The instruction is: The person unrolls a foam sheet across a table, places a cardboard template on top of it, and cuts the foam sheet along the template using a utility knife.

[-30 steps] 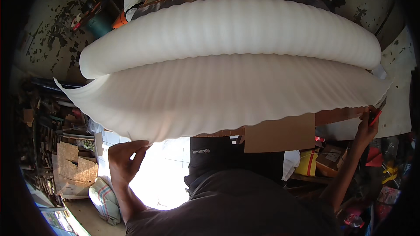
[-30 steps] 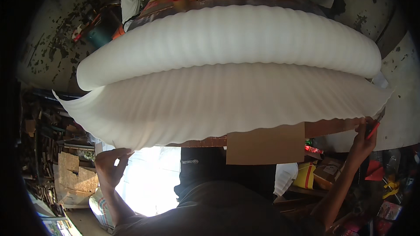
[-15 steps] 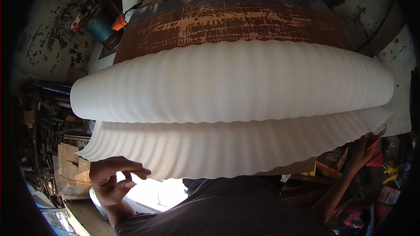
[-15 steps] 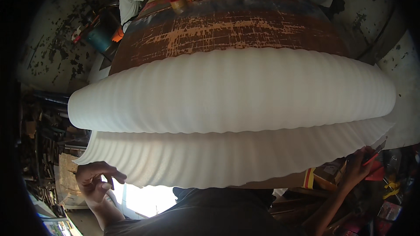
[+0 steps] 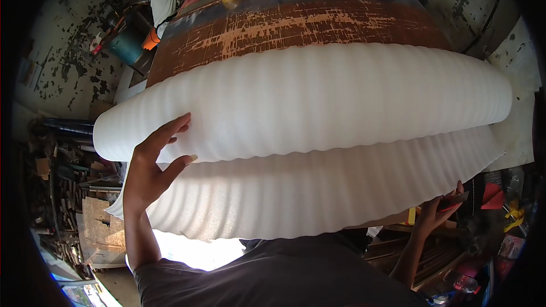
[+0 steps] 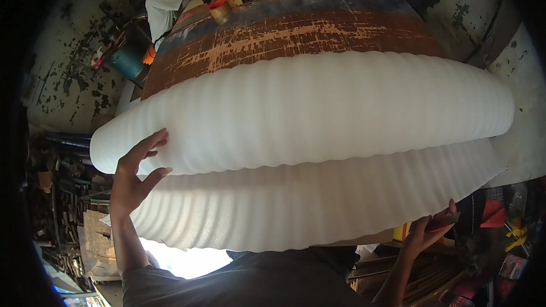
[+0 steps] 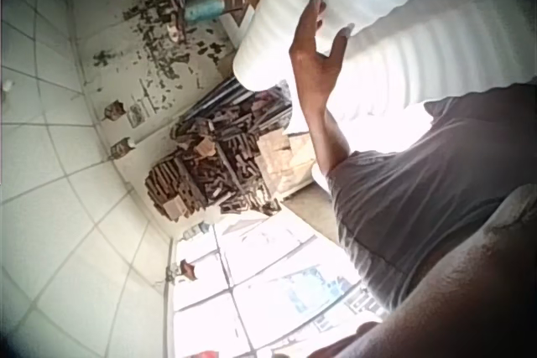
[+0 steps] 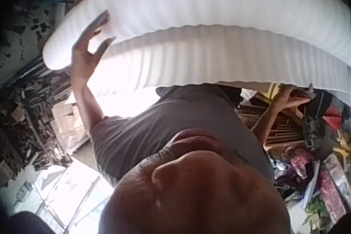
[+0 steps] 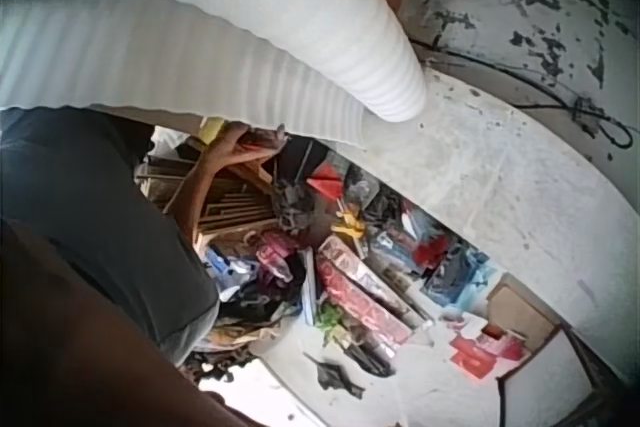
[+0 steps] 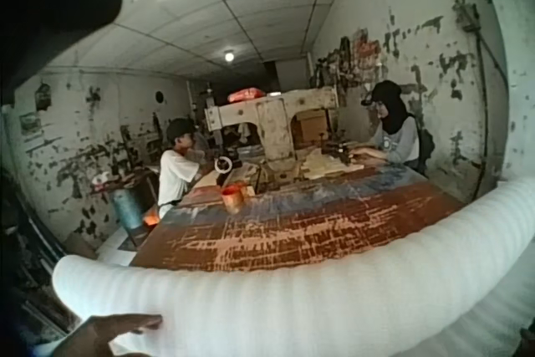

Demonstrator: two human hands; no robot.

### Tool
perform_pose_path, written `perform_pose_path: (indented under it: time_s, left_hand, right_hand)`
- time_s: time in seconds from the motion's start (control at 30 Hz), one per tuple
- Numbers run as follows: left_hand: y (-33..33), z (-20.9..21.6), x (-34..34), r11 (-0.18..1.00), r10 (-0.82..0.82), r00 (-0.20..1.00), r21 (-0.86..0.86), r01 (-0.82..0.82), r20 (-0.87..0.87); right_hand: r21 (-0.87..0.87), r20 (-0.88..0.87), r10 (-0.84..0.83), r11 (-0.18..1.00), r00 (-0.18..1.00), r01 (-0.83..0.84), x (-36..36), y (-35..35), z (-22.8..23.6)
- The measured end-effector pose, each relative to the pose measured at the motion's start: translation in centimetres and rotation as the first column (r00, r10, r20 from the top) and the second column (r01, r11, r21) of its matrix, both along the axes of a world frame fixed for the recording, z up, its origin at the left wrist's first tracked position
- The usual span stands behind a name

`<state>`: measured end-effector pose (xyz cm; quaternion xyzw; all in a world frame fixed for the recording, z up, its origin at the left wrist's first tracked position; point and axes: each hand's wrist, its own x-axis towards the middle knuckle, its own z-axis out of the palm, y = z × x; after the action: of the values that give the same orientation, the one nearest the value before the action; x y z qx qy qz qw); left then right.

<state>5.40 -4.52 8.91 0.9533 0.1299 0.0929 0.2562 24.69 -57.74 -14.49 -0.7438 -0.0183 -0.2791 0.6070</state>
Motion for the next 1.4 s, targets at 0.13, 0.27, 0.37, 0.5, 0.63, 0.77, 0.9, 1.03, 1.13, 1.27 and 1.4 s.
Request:
perform_pose_path:
  time_s: [0.13, 0.27, 0.37, 0.5, 0.63, 0.77, 0.9, 1.03, 1.13, 1.27, 1.4]
  left_hand:
    - [1.6, 0.7, 4.6, 0.948, 0.043, 0.984, 0.303, -0.095, 0.175]
    - [0.9, 1.7, 5.5, 0.915, -0.118, 0.944, 0.403, -0.017, 0.309]
    - [0.2, -0.2, 5.7, 0.957, -0.155, 0.987, 0.254, 0.14, 0.037]
    - [0.9, -4.1, 6.8, 0.945, -0.182, 0.983, 0.274, 0.179, -0.015]
    - [2.4, -5.7, 9.1, 0.832, -0.219, 0.975, 0.514, 0.208, -0.04]
    - [7.5, -5.0, 14.1, 0.678, -0.212, 0.962, 0.683, 0.27, -0.169]
    - [14.4, -2.2, 18.8, 0.602, 0.014, 0.996, 0.794, -0.078, 0.087]
    - [17.1, -1.4, 21.9, 0.755, -0.063, 0.796, 0.55, -0.357, 0.602]
    - [12.1, -1.3, 21.0, 0.847, -0.171, 0.844, 0.513, -0.137, 0.508]
    - [8.9, -3.8, 18.1, 0.924, -0.163, 0.983, 0.363, 0.123, 0.081]
    - [8.5, -6.4, 16.9, 0.964, -0.181, 0.955, 0.148, 0.22, -0.237]
  right_hand:
    - [0.024, -0.128, 0.036, 0.999, 0.991, -0.033, -1.3, 2.4, 1.9]
    - [-0.153, -0.078, 0.038, 0.987, 0.996, -0.049, -1.8, 3.0, 2.7]
    - [-0.113, -0.06, 0.122, 0.985, 0.991, -0.128, -1.8, 5.0, 4.6]
    - [-0.119, -0.076, 0.113, 0.985, 0.991, -0.121, -1.3, 4.3, 4.6]
    - [-0.02, -0.059, 0.174, 0.984, 0.983, -0.175, -1.3, 5.1, 5.3]
    - [-0.283, -0.001, -0.011, 0.959, 1.0, 0.01, -1.0, 4.1, 4.4]
    - [-0.099, 0.026, 0.103, 0.99, 0.994, -0.1, -1.1, 5.0, 5.7]
    - [-0.146, 0.059, 0.08, 0.987, 0.995, -0.071, -1.1, 6.3, 7.1]
    - [-0.002, -0.069, 0.127, 0.992, 0.989, -0.128, -1.5, 4.1, 4.8]
    - [-0.134, -0.049, 0.246, 0.959, 0.968, -0.251, -1.6, 3.3, 3.4]
    - [-0.11, -0.215, 0.291, 0.941, 0.932, -0.319, -2.0, 3.6, 1.7]
